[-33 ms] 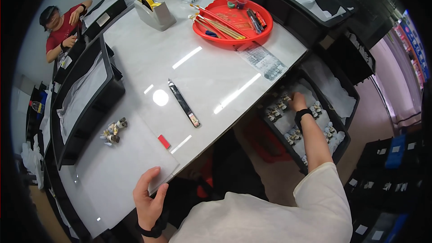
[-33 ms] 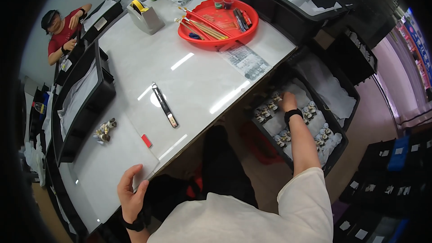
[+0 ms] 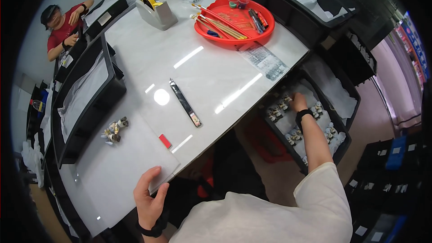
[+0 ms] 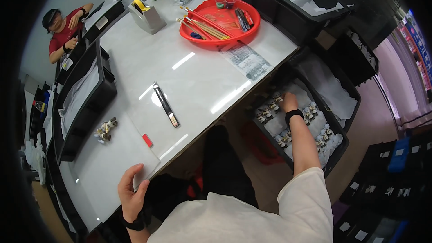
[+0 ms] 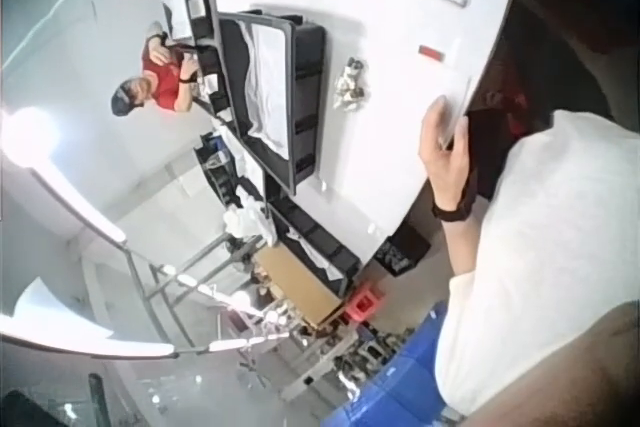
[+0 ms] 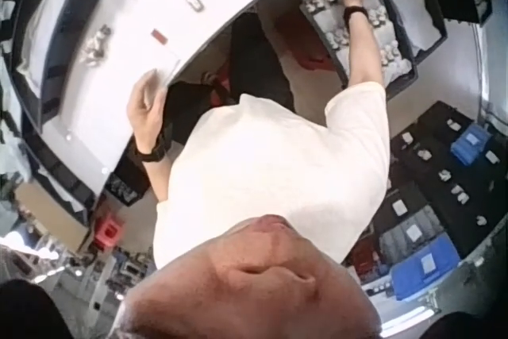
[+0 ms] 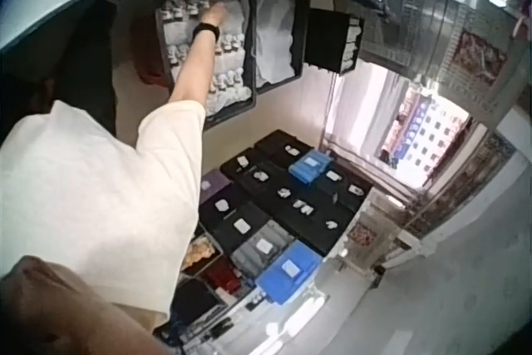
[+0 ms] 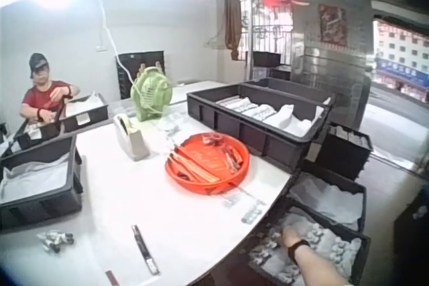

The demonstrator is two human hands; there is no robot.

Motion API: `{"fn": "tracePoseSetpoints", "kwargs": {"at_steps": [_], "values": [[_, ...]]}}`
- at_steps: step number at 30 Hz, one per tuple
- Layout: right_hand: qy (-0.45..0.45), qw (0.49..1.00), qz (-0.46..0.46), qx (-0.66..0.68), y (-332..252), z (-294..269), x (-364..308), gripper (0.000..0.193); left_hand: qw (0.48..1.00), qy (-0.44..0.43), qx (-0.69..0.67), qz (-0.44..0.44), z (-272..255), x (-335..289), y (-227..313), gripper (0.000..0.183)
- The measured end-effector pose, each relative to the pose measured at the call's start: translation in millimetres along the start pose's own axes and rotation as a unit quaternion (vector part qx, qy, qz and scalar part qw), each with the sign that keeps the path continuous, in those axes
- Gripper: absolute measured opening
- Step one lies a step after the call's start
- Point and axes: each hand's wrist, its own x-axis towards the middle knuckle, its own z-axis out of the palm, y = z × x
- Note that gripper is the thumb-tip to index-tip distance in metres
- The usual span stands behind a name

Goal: The person inspects and scrapes the bases of figurines with a craft knife before placing them into a tray. They then move the tray to a stack, line a new tray with paper, and begin transferring more figurines into it.

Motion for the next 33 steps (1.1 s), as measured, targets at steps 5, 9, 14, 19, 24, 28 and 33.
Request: {"fn": "tracePoseSetpoints", "kwargs": {"at_steps": [5,9,14,19,24,28,33], "values": [[0.004,0.998,0.045,-0.046,-9,-4,-8,0.024,1.0,0.016,0.02,0.018,2,2,8,0.031],[-0.016,0.99,0.108,-0.085,-9,-13,-12,0.028,0.999,-0.008,0.038,0.037,2,7,10,0.031],[-0.031,0.983,0.133,-0.12,-14,-9,-7,0.027,0.998,-0.019,0.041,0.04,-3,5,12,0.031],[-0.079,0.974,0.102,-0.185,-17,10,7,0.031,0.997,0.01,0.067,0.034,-20,-3,12,0.031],[0.047,0.998,-0.006,0.043,5,-24,-1,0.037,0.982,-0.014,0.139,0.13,-62,24,19,0.028],[0.076,0.915,-0.129,0.375,-78,-69,-42,0.026,0.973,0.035,0.165,0.157,-106,55,17,0.026],[0.021,0.863,-0.182,0.471,-182,-124,-128,0.021,0.953,0.028,0.294,0.066,-121,99,-36,0.035]]}}
